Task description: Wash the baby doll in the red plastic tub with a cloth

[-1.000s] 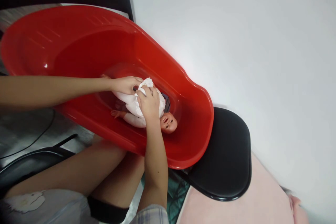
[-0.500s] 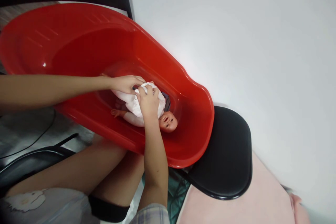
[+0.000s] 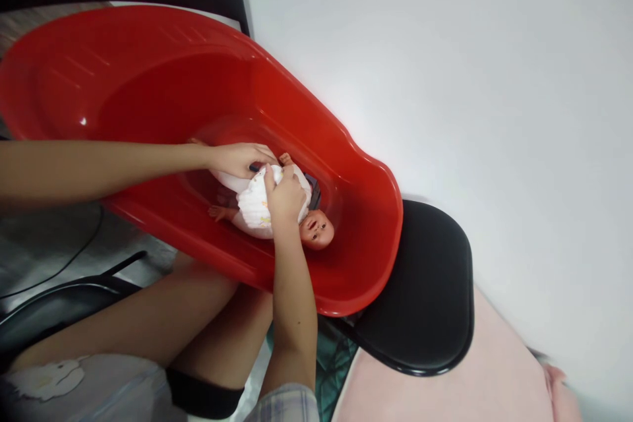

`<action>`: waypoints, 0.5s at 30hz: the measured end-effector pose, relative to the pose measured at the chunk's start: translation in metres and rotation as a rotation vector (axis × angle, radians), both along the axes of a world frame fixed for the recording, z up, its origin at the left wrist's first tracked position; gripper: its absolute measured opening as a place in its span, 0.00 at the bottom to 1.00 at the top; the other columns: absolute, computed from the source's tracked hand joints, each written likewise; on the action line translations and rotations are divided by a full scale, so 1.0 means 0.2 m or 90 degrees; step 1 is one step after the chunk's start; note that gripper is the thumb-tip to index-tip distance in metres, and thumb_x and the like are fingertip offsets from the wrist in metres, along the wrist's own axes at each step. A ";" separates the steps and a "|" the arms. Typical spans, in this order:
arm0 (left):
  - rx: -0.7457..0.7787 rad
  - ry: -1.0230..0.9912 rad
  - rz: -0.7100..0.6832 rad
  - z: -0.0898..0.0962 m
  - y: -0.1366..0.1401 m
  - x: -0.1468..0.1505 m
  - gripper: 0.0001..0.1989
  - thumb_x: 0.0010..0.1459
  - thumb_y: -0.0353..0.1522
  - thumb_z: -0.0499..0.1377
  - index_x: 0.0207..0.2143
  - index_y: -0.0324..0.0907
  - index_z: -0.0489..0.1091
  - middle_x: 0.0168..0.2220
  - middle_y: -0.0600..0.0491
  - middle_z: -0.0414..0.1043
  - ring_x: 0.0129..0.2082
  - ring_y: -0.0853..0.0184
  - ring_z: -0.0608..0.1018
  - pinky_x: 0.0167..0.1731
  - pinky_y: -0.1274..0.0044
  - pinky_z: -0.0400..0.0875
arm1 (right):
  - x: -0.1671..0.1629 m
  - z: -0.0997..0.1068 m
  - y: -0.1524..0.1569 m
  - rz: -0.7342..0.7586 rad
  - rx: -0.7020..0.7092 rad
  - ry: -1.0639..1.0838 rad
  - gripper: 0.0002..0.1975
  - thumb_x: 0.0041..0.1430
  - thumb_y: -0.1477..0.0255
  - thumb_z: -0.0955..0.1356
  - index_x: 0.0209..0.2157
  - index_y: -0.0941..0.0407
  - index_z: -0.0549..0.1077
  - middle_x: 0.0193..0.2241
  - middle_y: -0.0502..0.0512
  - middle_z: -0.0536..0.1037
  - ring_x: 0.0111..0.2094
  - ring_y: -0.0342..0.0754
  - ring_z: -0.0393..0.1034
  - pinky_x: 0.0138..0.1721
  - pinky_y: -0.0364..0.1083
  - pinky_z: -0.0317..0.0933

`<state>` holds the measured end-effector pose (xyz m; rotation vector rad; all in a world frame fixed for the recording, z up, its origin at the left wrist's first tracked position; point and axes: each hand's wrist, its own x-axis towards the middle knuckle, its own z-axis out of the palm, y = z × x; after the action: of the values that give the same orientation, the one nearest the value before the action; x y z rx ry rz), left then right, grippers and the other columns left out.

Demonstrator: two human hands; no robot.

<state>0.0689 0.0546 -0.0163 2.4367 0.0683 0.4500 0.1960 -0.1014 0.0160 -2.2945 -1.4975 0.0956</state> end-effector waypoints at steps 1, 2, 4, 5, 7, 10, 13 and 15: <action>-0.002 -0.002 -0.002 0.00 0.00 0.00 0.18 0.61 0.26 0.60 0.52 0.32 0.78 0.54 0.41 0.78 0.55 0.57 0.75 0.60 0.68 0.68 | 0.00 0.00 0.00 -0.006 -0.002 0.011 0.25 0.74 0.49 0.62 0.47 0.56 0.74 0.35 0.61 0.80 0.39 0.58 0.79 0.45 0.53 0.70; -0.006 -0.004 -0.005 0.00 0.00 0.00 0.17 0.61 0.26 0.60 0.52 0.32 0.79 0.54 0.40 0.78 0.55 0.57 0.76 0.60 0.68 0.68 | 0.01 0.00 -0.01 -0.011 -0.001 0.023 0.25 0.73 0.48 0.62 0.47 0.56 0.74 0.35 0.61 0.81 0.39 0.58 0.79 0.45 0.52 0.70; -0.018 -0.009 -0.007 0.01 0.01 0.00 0.16 0.63 0.28 0.61 0.51 0.33 0.79 0.53 0.41 0.79 0.55 0.56 0.76 0.60 0.67 0.68 | 0.02 0.00 -0.01 -0.013 0.010 0.053 0.25 0.73 0.48 0.63 0.47 0.55 0.74 0.35 0.60 0.81 0.38 0.57 0.79 0.44 0.51 0.70; -0.025 -0.012 -0.008 0.01 0.01 0.00 0.16 0.63 0.28 0.61 0.51 0.33 0.79 0.53 0.41 0.79 0.55 0.56 0.76 0.60 0.68 0.68 | 0.03 0.00 -0.02 -0.012 0.019 0.071 0.24 0.72 0.47 0.63 0.47 0.55 0.73 0.35 0.59 0.81 0.39 0.57 0.79 0.44 0.50 0.70; -0.041 -0.016 -0.005 0.02 0.02 -0.01 0.17 0.63 0.30 0.62 0.53 0.34 0.79 0.54 0.42 0.79 0.55 0.58 0.76 0.60 0.69 0.68 | 0.04 0.00 -0.02 -0.005 0.048 0.111 0.23 0.72 0.48 0.63 0.48 0.54 0.72 0.37 0.59 0.82 0.40 0.56 0.80 0.44 0.50 0.70; -0.051 -0.003 0.020 0.03 0.05 -0.02 0.20 0.62 0.29 0.65 0.57 0.36 0.77 0.56 0.45 0.78 0.57 0.60 0.75 0.60 0.71 0.67 | 0.05 0.00 -0.03 0.014 0.102 0.177 0.19 0.74 0.52 0.62 0.48 0.54 0.70 0.41 0.60 0.82 0.42 0.54 0.79 0.47 0.50 0.70; -0.061 0.020 0.069 0.01 0.09 -0.04 0.24 0.61 0.30 0.67 0.60 0.34 0.75 0.58 0.45 0.77 0.58 0.59 0.74 0.60 0.70 0.67 | 0.07 -0.04 -0.02 0.021 0.167 0.254 0.17 0.74 0.55 0.62 0.49 0.55 0.68 0.46 0.61 0.82 0.47 0.52 0.79 0.51 0.50 0.70; -0.103 0.017 0.111 -0.01 0.12 -0.05 0.26 0.62 0.35 0.68 0.60 0.33 0.75 0.58 0.44 0.77 0.55 0.58 0.76 0.58 0.69 0.69 | 0.09 -0.10 0.00 0.006 0.204 0.311 0.18 0.74 0.56 0.61 0.49 0.55 0.68 0.46 0.62 0.81 0.47 0.51 0.79 0.50 0.50 0.71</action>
<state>0.0589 0.0792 -0.0180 2.2867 0.3181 0.4695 0.2145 -0.1006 -0.0031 -1.8395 -1.1719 0.3635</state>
